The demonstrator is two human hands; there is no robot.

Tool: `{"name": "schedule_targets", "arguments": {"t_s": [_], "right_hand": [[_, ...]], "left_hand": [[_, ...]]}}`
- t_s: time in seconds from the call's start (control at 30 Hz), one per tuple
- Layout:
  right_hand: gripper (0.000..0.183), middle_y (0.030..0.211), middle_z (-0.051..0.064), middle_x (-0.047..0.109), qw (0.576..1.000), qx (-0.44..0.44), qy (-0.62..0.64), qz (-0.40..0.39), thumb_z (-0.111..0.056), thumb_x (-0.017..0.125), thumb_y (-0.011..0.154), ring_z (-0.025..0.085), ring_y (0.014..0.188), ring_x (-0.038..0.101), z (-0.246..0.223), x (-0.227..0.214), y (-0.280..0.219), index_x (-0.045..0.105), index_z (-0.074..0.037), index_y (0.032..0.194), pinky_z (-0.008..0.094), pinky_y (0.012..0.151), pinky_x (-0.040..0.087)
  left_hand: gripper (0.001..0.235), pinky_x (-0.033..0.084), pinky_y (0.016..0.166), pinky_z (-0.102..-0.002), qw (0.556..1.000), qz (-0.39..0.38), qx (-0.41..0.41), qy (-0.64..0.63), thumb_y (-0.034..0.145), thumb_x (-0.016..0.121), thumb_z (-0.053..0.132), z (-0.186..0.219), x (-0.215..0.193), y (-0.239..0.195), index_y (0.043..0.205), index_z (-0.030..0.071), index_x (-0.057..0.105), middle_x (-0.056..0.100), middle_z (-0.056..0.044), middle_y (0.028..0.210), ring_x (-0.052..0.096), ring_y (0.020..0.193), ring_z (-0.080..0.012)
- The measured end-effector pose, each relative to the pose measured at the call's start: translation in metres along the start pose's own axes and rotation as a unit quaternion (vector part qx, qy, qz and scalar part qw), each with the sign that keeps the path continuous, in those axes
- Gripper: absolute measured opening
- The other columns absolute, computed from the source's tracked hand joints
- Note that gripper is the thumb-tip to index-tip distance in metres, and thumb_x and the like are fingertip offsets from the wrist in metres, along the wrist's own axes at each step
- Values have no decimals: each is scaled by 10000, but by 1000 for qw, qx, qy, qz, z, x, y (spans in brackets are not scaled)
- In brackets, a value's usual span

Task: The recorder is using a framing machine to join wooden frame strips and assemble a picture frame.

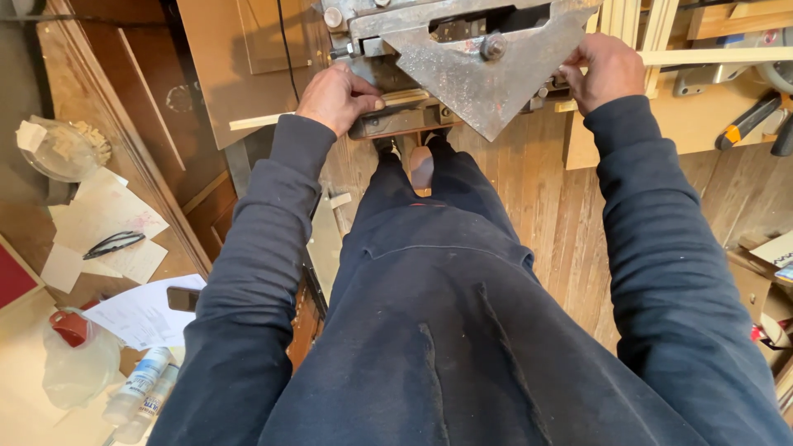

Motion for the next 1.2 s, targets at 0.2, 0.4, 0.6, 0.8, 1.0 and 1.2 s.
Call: {"name": "schedule_targets", "arguments": {"t_s": [0.2, 0.4, 0.6, 0.8, 1.0, 1.2], "right_hand": [[235, 1151, 112, 678, 996, 3, -46, 73, -65, 850, 956, 317, 1069, 627, -31, -12, -33, 621, -51, 1011, 425, 925, 520], [226, 1195, 119, 668, 997, -44, -9, 67, -22, 794, 911, 342, 1075, 614, -130, -11, -53, 598, -47, 1020, 440, 933, 519], [242, 1167, 113, 648, 996, -39, -7, 82, -31, 809, 908, 364, 1073, 599, -116, 10, -61, 602, -40, 1034, 457, 946, 484], [234, 1164, 119, 654, 996, -53, -6, 78, -37, 804, 858, 364, 1053, 598, -138, 3, -65, 609, -47, 986, 463, 911, 486], [175, 1317, 153, 625, 986, -115, 118, -17, -136, 781, 875, 358, 970, 650, -237, -10, -39, 630, -87, 950, 435, 805, 552], [163, 1461, 290, 487, 985, 0, 150, -83, -189, 745, 947, 429, 912, 669, -252, 44, -15, 621, -85, 971, 491, 729, 556]], "left_hand": [[214, 544, 838, -426, 1000, -16, -22, 2, 822, 827, 224, -5, -1, 2, 981, 80, 814, 751, -174, 908, 702, 897, -341], [209, 550, 808, -439, 1000, -1, 6, 6, 827, 841, 221, -9, -3, 1, 969, 69, 822, 747, -183, 897, 710, 873, -357], [208, 558, 819, -429, 1000, -3, 9, -1, 815, 830, 216, -10, 0, 3, 964, 72, 819, 765, -165, 906, 730, 877, -340], [211, 523, 835, -448, 1000, 3, 13, 11, 816, 846, 235, -17, 1, 2, 964, 86, 833, 746, -172, 892, 675, 910, -353], [203, 517, 856, -440, 1000, 2, 1, -4, 819, 837, 239, -20, 2, 1, 964, 97, 831, 725, -153, 889, 663, 930, -341], [201, 513, 854, -444, 1000, 2, 23, 2, 842, 840, 246, -24, 4, 0, 983, 103, 830, 730, -139, 881, 652, 911, -338]]}}
Point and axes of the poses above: each hand's wrist, its own y-axis towards the middle knuckle, its own x-axis out of the palm, z = x × y, the point moved 1 cm from there along y, towards the middle knuckle
